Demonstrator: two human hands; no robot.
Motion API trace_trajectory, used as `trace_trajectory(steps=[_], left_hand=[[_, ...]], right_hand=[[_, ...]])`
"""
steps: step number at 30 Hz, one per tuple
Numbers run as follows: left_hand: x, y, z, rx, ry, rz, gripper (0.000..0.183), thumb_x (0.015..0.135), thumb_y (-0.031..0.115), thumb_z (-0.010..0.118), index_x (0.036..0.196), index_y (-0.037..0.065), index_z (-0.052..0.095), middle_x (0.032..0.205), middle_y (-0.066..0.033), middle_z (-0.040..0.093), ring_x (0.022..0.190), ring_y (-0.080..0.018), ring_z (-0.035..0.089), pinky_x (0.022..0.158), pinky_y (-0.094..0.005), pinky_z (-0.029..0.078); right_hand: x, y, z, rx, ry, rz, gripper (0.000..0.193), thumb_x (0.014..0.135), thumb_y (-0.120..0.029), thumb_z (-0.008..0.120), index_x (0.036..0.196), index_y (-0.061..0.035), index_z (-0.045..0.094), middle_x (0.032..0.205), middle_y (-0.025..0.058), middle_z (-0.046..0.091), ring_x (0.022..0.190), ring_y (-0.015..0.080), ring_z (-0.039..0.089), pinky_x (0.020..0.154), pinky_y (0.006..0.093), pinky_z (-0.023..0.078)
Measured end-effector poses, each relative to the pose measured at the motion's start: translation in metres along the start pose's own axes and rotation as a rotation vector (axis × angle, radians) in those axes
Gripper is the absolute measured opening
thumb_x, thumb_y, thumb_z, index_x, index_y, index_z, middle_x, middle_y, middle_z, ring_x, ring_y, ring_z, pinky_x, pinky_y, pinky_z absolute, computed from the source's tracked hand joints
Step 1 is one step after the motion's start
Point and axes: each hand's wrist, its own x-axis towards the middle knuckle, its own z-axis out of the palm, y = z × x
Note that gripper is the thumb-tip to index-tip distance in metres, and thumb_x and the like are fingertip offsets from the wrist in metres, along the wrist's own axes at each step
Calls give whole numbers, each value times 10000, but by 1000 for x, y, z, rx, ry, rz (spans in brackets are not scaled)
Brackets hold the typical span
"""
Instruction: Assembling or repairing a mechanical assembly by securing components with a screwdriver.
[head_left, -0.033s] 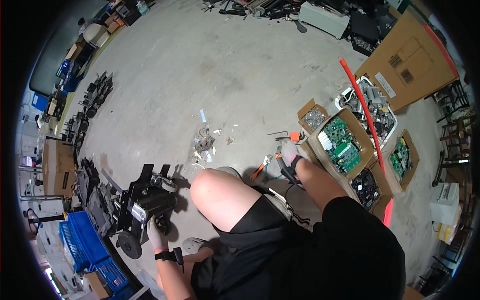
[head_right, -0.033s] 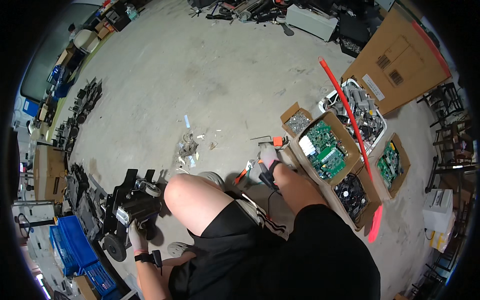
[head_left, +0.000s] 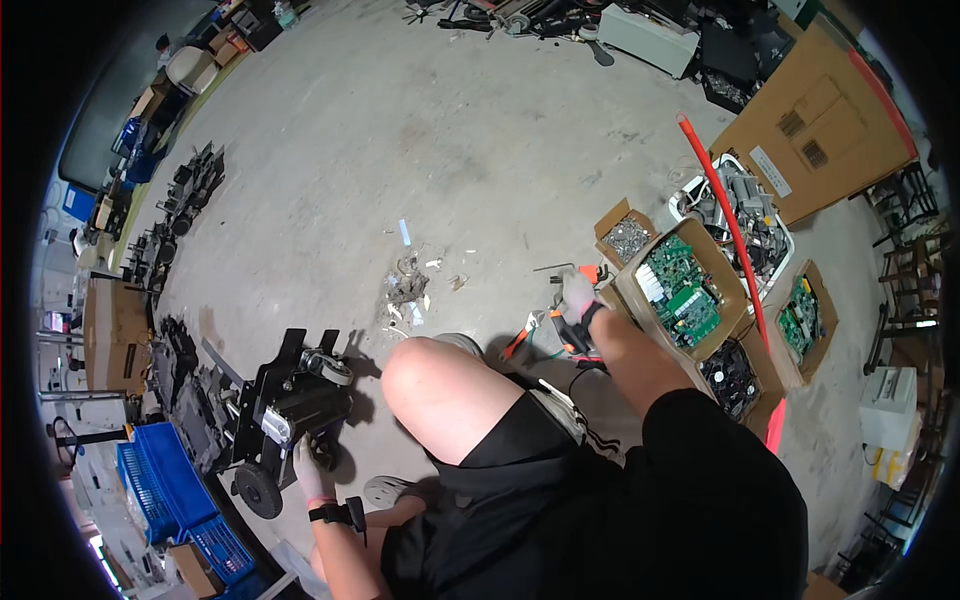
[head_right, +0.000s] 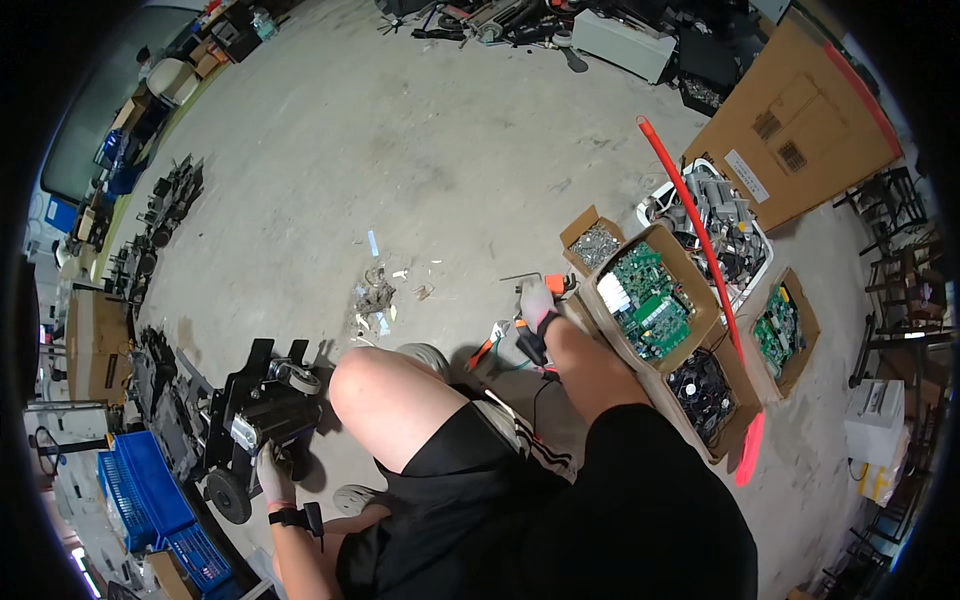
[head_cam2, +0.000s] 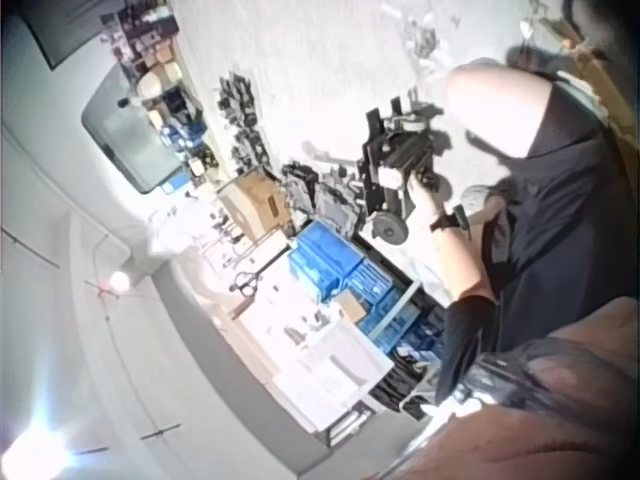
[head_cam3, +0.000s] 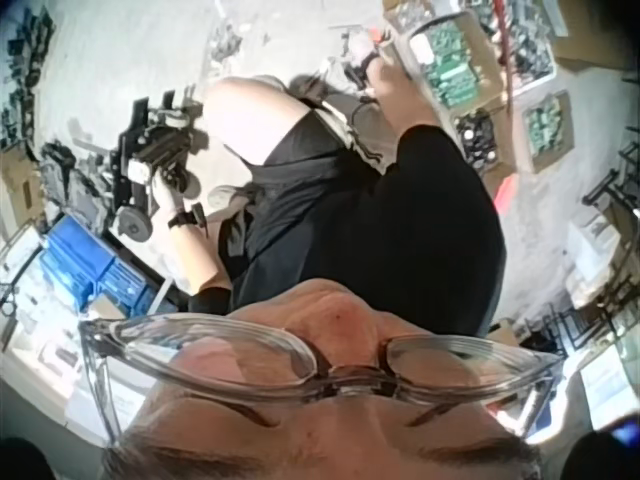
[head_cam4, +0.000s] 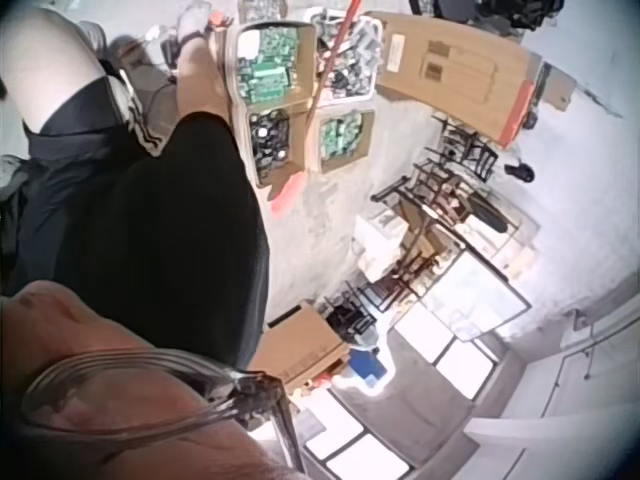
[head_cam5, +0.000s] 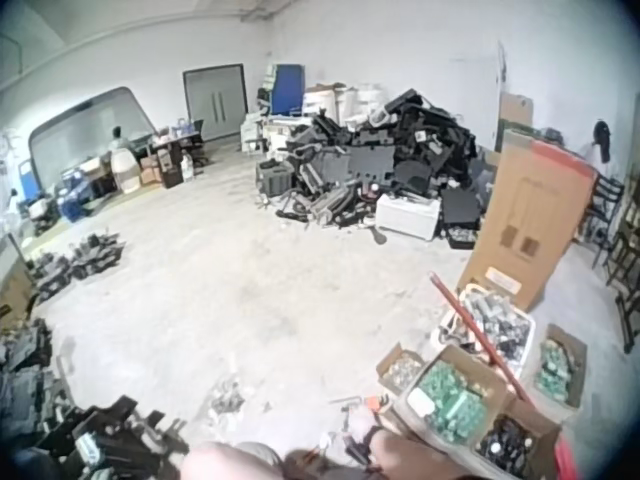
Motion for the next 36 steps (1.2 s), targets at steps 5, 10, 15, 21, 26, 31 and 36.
trace_trajectory(steps=[5, 10, 15, 21, 26, 31, 36], left_hand=[[30, -46, 20, -61, -141, -133, 263, 973, 326, 563, 1144, 138, 629, 989, 16, 637, 859, -101, 561, 730, -265, 420], [56, -38, -51, -264, -366, -189, 282, 1031, 265, 416, 1149, 106, 618, 1105, -40, 663, 1028, -173, 585, 941, -322, 432], [91, -48, -76, -181, -316, -198, 255, 1005, 216, 413, 1083, 71, 607, 1060, -58, 655, 1026, -192, 578, 977, -323, 407], [111, -68, -116, 97, -341, -334, 196, 987, 250, 398, 974, 148, 565, 903, -14, 596, 912, -185, 559, 853, -329, 427], [125, -87, -94, 260, -401, -344, 234, 950, 190, 502, 1168, 104, 502, 968, -41, 594, 886, -165, 557, 823, -313, 456], [138, -76, -109, 30, -461, -348, 267, 973, 320, 470, 1099, 130, 608, 1036, 2, 638, 961, -194, 575, 861, -345, 423], [153, -118, -79, 58, -521, -155, 256, 994, 305, 458, 1100, 124, 604, 1078, -13, 632, 1012, -190, 565, 926, -347, 411]], right_hand=[[80, 139, 0, 822, 159, 1024, 277, 927, -251, 532, 1047, -78, 711, 1141, 216, 683, 1075, 341, 665, 900, 442, 522], [116, 182, 18, -50, -384, 192, 285, 884, -239, 558, 998, -52, 740, 1106, 182, 701, 1015, 329, 687, 859, 442, 550], [106, 237, 24, 247, -375, 907, 307, 924, -219, 520, 1125, -118, 728, 1239, 126, 669, 1133, 287, 655, 912, 413, 546], [112, 221, 6, 103, -259, 922, 296, 911, -213, 555, 1140, -114, 715, 1233, 120, 674, 1143, 286, 651, 948, 385, 531], [115, 234, 12, 125, -400, 909, 307, 875, -179, 570, 1131, -70, 699, 1253, 141, 656, 1169, 304, 633, 954, 427, 519], [144, 279, -7, 157, -1096, 886, 393, 889, -256, 606, 1272, -197, 665, 1394, 96, 574, 1251, 327, 577, 1024, 404, 474], [140, 367, -49, 867, -587, 488, 294, 978, -386, 560, 949, -111, 659, 907, 4, 648, 689, 188, 581, 574, 355, 443]])
